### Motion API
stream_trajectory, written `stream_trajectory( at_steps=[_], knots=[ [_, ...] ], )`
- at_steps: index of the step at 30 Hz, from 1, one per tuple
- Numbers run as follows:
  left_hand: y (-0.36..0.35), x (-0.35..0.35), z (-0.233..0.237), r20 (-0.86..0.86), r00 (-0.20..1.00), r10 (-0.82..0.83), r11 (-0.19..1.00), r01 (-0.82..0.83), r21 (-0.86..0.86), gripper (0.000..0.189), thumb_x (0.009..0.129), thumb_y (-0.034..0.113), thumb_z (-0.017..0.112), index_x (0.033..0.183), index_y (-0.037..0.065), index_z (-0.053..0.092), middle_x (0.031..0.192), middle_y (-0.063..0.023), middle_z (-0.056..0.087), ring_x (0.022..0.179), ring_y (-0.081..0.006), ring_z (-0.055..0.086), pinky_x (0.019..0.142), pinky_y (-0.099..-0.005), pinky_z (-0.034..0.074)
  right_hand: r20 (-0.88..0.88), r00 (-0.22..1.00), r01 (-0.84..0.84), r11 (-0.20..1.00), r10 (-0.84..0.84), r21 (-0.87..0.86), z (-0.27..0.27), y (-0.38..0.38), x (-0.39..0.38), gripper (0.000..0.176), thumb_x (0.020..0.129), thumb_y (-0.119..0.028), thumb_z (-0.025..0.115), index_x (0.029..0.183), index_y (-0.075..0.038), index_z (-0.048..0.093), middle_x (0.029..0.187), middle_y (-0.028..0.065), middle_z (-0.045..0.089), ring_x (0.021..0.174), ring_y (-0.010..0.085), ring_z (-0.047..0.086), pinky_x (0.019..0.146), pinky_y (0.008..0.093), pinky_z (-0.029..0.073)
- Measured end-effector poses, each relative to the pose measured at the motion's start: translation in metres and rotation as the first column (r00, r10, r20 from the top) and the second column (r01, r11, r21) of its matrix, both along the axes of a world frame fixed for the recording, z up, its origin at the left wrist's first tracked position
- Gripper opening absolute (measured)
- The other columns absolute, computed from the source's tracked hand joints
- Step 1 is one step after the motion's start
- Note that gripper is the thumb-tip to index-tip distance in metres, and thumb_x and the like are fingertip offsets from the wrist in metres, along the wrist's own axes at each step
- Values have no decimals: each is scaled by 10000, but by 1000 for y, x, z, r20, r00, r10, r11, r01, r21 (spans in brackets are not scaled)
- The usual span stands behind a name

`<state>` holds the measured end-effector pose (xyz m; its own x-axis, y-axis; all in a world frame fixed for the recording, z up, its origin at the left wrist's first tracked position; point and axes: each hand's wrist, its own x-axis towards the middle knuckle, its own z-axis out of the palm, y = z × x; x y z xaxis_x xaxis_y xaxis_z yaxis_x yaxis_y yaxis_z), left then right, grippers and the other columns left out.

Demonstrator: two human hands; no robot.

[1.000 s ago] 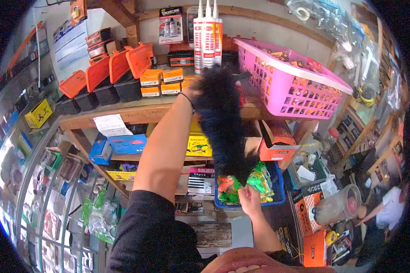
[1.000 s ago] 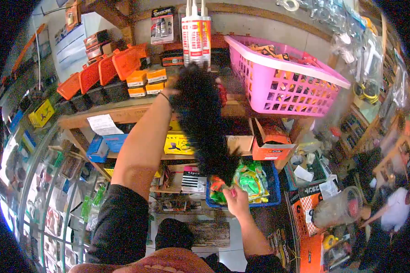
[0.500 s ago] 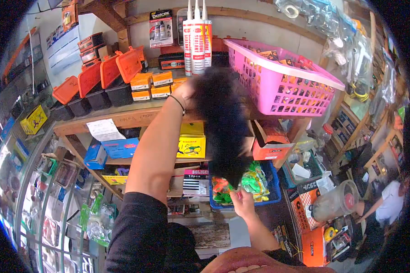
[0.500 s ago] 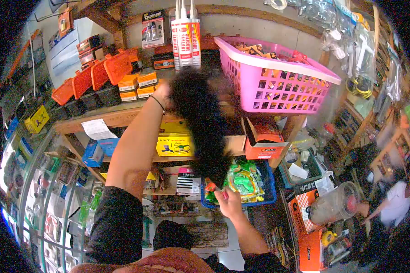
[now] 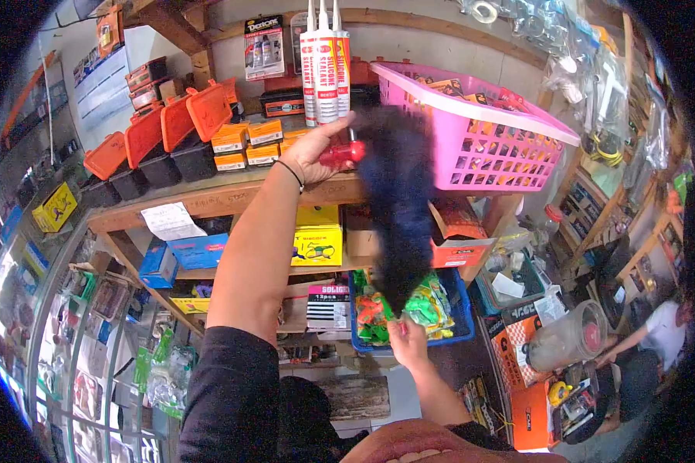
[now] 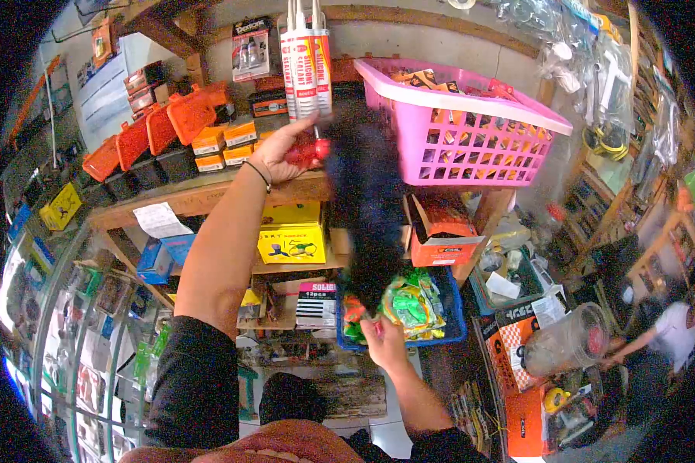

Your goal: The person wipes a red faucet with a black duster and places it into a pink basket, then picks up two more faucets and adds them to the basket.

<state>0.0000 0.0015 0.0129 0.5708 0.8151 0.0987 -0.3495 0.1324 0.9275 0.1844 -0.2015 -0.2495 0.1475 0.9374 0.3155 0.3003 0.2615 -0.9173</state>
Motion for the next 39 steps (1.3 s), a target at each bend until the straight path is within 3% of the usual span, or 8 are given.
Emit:
stream_trajectory(
  at_steps=[10, 12, 14, 21, 22, 25, 38, 39],
  knots=[
    [2, 5, -2, 270, 963, 17, 979, 39, -202, 311, 814, 306, 535, 992, 55, 486, 907, -105, 598, 709, -212, 600, 577, -322, 516, 134, 991, 14, 997, -24, 75, 17, -11, -1, 336, 768, -309, 588, 664, -14, 466, 508, 73, 470, 457, 162, 446, 455, 288, 357],
    [-10, 3, -6, 96, 995, -17, 961, -10, 276, 289, 823, 287, 523, 989, 53, 485, 941, -110, 587, 756, -209, 596, 625, -324, 514, 224, 974, -40, 997, 24, 67, 22, -11, 1, 327, 773, -303, 586, 677, -12, 471, 518, 75, 492, 464, 151, 467, 459, 281, 364],
    [-5, 6, -1, 229, 971, 63, 987, -27, -155, 284, 822, 292, 525, 990, 69, 476, 940, -102, 582, 765, -203, 591, 595, -323, 510, 141, 990, -32, 997, 22, 72, 15, -9, -2, 320, 776, -297, 583, 679, -12, 475, 511, 75, 490, 462, 144, 470, 450, 278, 361],
    [-2, 3, -6, 94, 996, 13, 981, -31, 193, 299, 813, 246, 539, 1048, 69, 485, 1000, -86, 570, 799, -189, 587, 591, -322, 516, 51, 995, -83, 996, 85, -41, 17, -13, -2, 257, 774, -262, 566, 733, -12, 524, 539, 66, 501, 502, 118, 473, 471, 289, 372],
    [22, -6, -12, 273, 954, 125, 987, -91, -136, 306, 813, 257, 538, 1052, 76, 478, 975, -78, 580, 745, -189, 594, 551, -305, 512, -46, 995, -89, 992, 85, -90, 4, -8, -1, 261, 772, -258, 565, 726, -6, 517, 535, 66, 496, 495, 120, 462, 470, 290, 371],
    [10, -4, -2, 92, 973, -213, 977, 212, 14, 307, 853, 239, 464, 1126, 99, 445, 975, -90, 564, 826, -215, 567, 673, -348, 485, -180, 982, -85, 979, 51, -184, -11, -5, -3, 267, 776, -262, 566, 709, -9, 510, 527, 65, 482, 485, 109, 437, 463, 283, 361],
    [-6, -2, 0, 145, 988, 60, 992, -43, -122, 283, 812, 281, 543, 1018, 94, 490, 907, -87, 585, 780, -201, 590, 589, -322, 493, 133, 990, -36, 999, 38, -15, 20, -6, 3, 301, 789, -281, 568, 684, -9, 494, 504, 31, 482, 465, 92, 417, 437, 273, 335],
    [-6, -2, 2, 75, 996, 37, 997, -32, -69, 280, 807, 289, 550, 1004, 100, 488, 915, -77, 585, 770, -190, 591, 551, -303, 483, -187, 980, -95, 990, 74, -105, 7, -1, 1, 314, 786, -304, 568, 688, -16, 491, 505, 42, 480, 455, 111, 425, 443, 273, 341]
  ],
)
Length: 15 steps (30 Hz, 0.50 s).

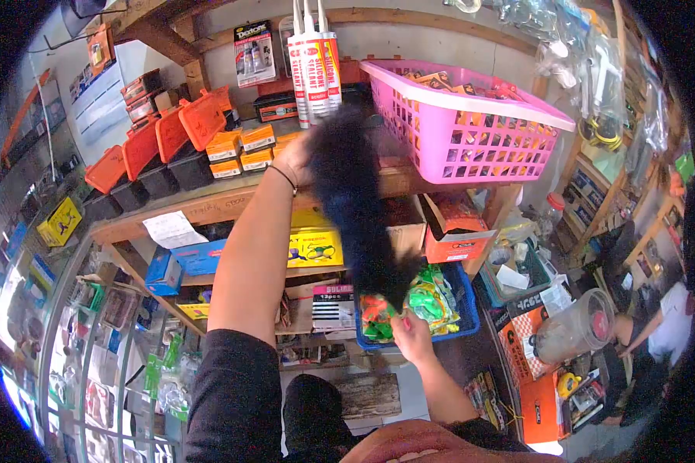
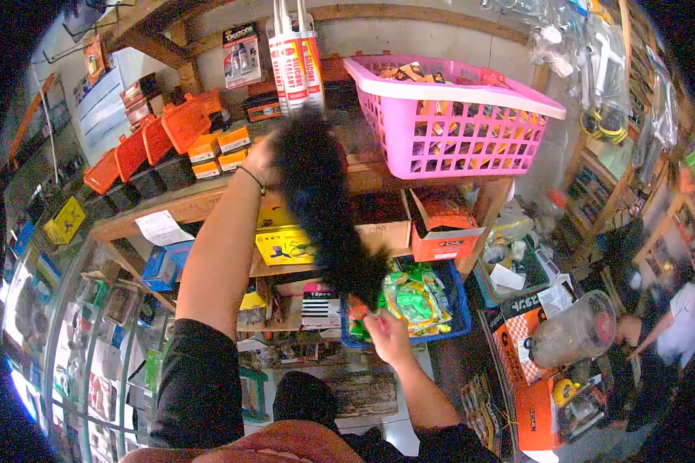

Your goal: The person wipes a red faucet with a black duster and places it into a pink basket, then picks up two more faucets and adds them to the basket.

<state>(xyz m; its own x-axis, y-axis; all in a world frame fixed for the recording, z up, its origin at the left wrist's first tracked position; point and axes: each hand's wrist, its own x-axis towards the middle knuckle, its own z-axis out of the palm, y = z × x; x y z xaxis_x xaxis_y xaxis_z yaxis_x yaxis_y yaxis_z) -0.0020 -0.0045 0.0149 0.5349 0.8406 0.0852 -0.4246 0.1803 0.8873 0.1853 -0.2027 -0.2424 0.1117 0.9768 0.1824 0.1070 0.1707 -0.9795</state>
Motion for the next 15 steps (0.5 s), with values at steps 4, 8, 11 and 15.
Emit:
stream_trajectory(
  at_steps=[4, 8, 11, 15],
  knots=[
    [10, -2, -1, -41, 996, -83, 996, 84, 29, 273, 788, 288, 581, 977, 109, 498, 951, -61, 581, 759, -168, 584, 514, -280, 469, 41, 999, -24, 1000, 25, -5, -23, 4, -13, 257, 837, -270, 510, 690, -69, 447, 493, -14, 445, 412, 57, 415, 381, 219, 322],
    [13, 0, -11, 117, 993, -8, 999, 2, 53, 278, 809, 226, 552, 1033, 72, 492, 1007, -94, 561, 875, -196, 552, 702, -326, 485, 24, 1000, 8, 1000, -8, -1, -24, 2, -9, 326, 794, -310, 561, 707, -6, 484, 516, 30, 465, 470, 138, 434, 450, 298, 344],
    [6, -1, 0, -74, 994, -82, 995, 86, 44, 263, 841, 211, 492, 1058, 63, 486, 1037, -102, 548, 891, -182, 547, 725, -315, 477, -218, 976, -36, 992, 8, -123, -8, -1, -10, 352, 791, -334, 559, 725, 3, 484, 516, 60, 472, 467, 141, 448, 445, 301, 343],
    [36, 1, -16, 93, 995, -40, 999, 37, 27, 280, 848, 236, 466, 1061, 56, 477, 988, -82, 551, 889, -198, 541, 815, -366, 442, 332, 942, -14, 983, -49, 185, 4, 1, -7, 367, 816, -356, 515, 703, -9, 475, 510, 64, 465, 460, 128, 448, 435, 294, 338]
  ],
)
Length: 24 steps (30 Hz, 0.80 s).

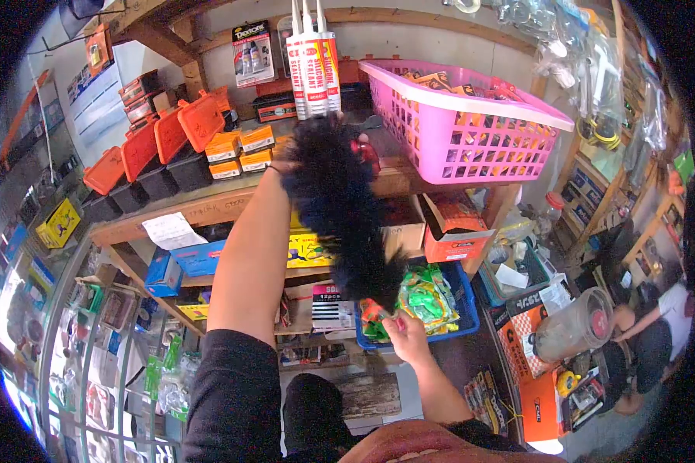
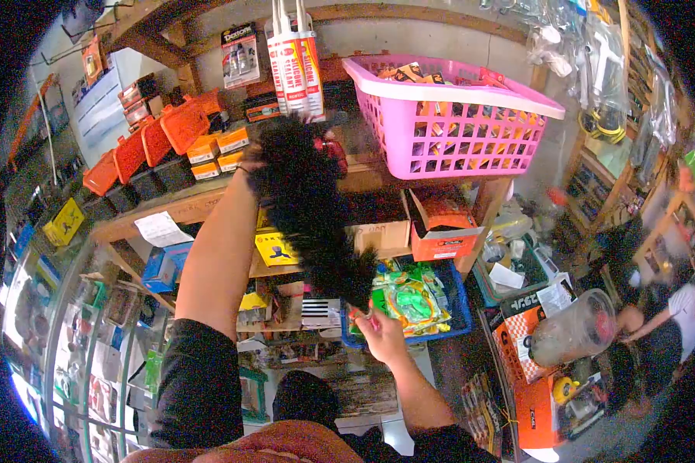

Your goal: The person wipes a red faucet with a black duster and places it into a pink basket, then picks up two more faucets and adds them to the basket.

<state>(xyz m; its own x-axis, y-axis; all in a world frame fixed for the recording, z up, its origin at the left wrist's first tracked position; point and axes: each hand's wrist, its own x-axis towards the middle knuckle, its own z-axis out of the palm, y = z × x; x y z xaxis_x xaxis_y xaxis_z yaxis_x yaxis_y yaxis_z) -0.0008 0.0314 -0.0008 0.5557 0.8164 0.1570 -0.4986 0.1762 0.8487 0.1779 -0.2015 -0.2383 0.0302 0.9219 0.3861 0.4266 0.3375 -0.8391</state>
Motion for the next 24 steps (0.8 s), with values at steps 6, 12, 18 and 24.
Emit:
stream_trajectory(
  at_steps=[6, 12, 18, 24],
  knots=[
    [-43, 8, 16, 12, 993, 120, 981, -117, -156, 295, 790, 317, 569, 940, 75, 490, 815, -70, 584, 623, -170, 576, 515, -298, 509, -96, 995, 21, 1000, -20, 9, 5, -8, -19, 298, 797, -272, 569, 689, -13, 471, 498, 33, 461, 447, 102, 410, 421, 268, 322],
    [-33, 4, 13, -142, 983, 120, 993, -121, 1, 346, 802, 311, 548, 1039, 63, 497, 965, -114, 576, 804, -189, 566, 733, -308, 475, -359, 933, -79, 954, -31, -288, -1, -13, -11, 310, 825, -324, 527, 678, -53, 493, 497, -12, 457, 427, 66, 426, 393, 236, 324],
    [-39, 7, 2, -64, 976, 207, 938, -179, 296, 293, 762, 251, 615, 979, 70, 537, 899, -24, 577, 745, -130, 557, 708, -276, 452, -413, 910, -141, 909, -38, -393, -22, -86, 16, 330, 835, -338, 495, 657, -61, 471, 487, 2, 454, 392, 66, 412, 367, 229, 324],
    [-160, -16, -54, 16, 993, 117, 881, -111, 461, 261, 750, 106, 612, 971, 11, 510, 886, -59, 561, 787, -108, 539, 703, -246, 453, -562, 824, -334, 740, -71, -584, -26, -184, 59, 316, 864, -318, 434, 643, -92, 445, 469, 7, 446, 348, 78, 406, 306, 216, 312]
  ],
)
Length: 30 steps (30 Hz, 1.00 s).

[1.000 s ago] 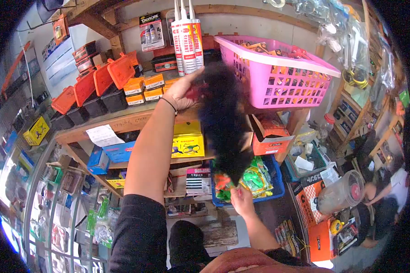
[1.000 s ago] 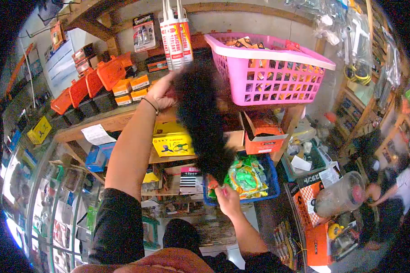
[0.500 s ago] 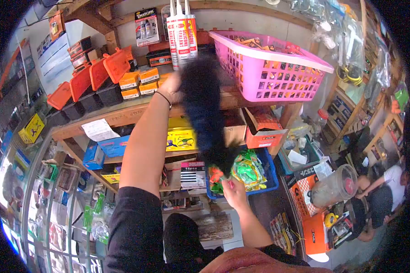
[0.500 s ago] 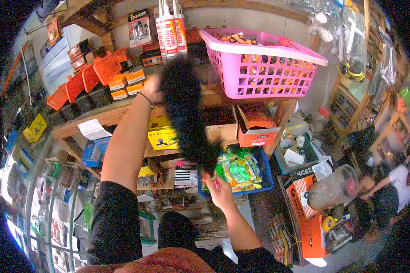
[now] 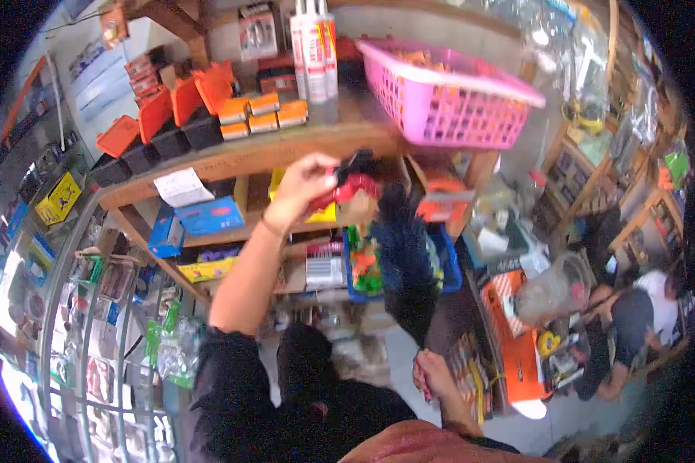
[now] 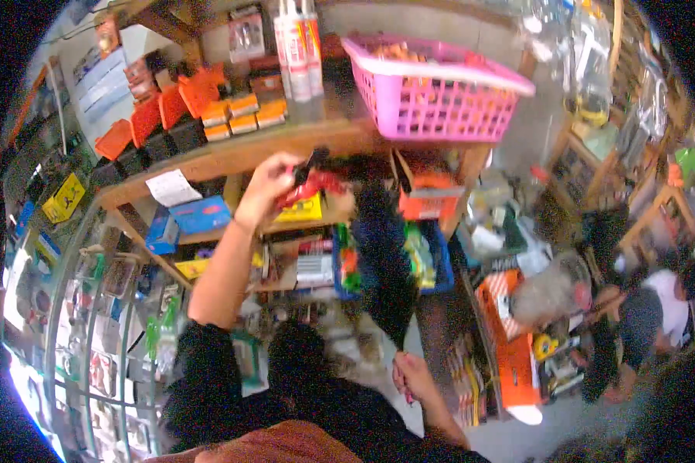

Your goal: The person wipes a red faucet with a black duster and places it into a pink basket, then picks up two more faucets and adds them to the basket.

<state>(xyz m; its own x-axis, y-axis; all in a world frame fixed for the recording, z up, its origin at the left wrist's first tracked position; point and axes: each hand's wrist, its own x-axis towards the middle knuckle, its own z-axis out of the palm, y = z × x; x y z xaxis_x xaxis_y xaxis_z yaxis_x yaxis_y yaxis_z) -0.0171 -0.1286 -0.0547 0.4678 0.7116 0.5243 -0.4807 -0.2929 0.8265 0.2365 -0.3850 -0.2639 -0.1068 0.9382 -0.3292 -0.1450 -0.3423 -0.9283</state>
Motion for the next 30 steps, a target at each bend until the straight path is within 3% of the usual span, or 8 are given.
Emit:
stream_trajectory(
  at_steps=[4, 8, 12, 16, 18, 23, 26, 30],
  knots=[
    [-66, 8, -113, 63, 973, 223, 900, -181, -397, 203, 836, 185, 515, 947, 15, 525, 824, -45, 575, 705, -109, 555, 652, -264, 467, -150, 985, -95, 994, 85, -57, 3, -43, -11, 318, 873, -306, 425, 641, -90, 443, 470, 3, 436, 337, 72, 374, 303, 213, 282],
    [-96, 21, -166, 185, 909, 375, 758, -186, -625, 201, 889, 271, 402, 859, 92, 489, 753, -3, 551, 693, -101, 545, 621, -245, 438, 64, 974, -200, 954, 219, -225, 7, -70, -9, 321, 866, -301, 452, 630, -83, 427, 474, -13, 414, 355, 58, 355, 321, 215, 283],
    [-100, 30, -182, 196, 939, 282, 772, -101, -627, 256, 899, 280, 361, 991, 73, 480, 891, -23, 541, 798, -125, 517, 717, -289, 417, 144, 966, -172, 948, 216, -267, 24, -90, -8, 312, 852, -295, 484, 625, -87, 431, 477, -20, 404, 375, 48, 344, 341, 205, 285],
    [-103, 38, -187, 442, 867, 229, 681, 182, -710, 324, 896, 288, 328, 1088, 57, 449, 1030, -43, 501, 930, -169, 480, 857, -335, 354, 269, 928, -166, 933, 257, -319, 25, -98, 2, 290, 833, -281, 520, 642, -68, 471, 488, -18, 420, 415, 52, 363, 384, 214, 309],
    [-105, 35, -189, 601, 791, 116, 580, 437, -687, 454, 884, 377, 301, 1183, 52, 406, 1192, -89, 453, 1095, -221, 433, 977, -363, 278, 596, 790, -244, 966, 145, 88, 13, -101, 3, 261, 818, -270, 543, 661, -68, 493, 499, -35, 419, 415, 41, 373, 383, 207, 301],
    [-103, 26, -176, 597, 794, 115, 555, 447, -702, 707, 790, 610, 300, 1198, 42, 405, 1212, -136, 433, 1126, -269, 408, 979, -396, 279, 439, 892, -31, 985, 105, -172, 5, -99, 1, 238, 812, -235, 556, 662, -59, 501, 509, -54, 411, 446, 38, 360, 405, 214, 293],
    [-114, 25, -151, 649, 758, 61, 577, 504, -643, 761, 751, 658, 319, 1192, 45, 412, 1202, -132, 442, 1116, -271, 417, 972, -385, 291, 317, 919, -171, 961, 235, -217, 18, -98, -10, 251, 820, -257, 540, 664, -67, 488, 496, -52, 405, 403, 44, 358, 368, 206, 278],
    [-98, 30, -154, 588, 793, 159, 594, 398, -699, 895, 665, 741, 339, 1210, 33, 384, 1197, -109, 452, 1091, -250, 440, 951, -376, 314, 259, 958, -18, 930, 121, -367, 9, -89, -20, 241, 828, -221, 524, 659, -52, 492, 522, -54, 412, 445, 48, 370, 411, 213, 313]
  ],
)
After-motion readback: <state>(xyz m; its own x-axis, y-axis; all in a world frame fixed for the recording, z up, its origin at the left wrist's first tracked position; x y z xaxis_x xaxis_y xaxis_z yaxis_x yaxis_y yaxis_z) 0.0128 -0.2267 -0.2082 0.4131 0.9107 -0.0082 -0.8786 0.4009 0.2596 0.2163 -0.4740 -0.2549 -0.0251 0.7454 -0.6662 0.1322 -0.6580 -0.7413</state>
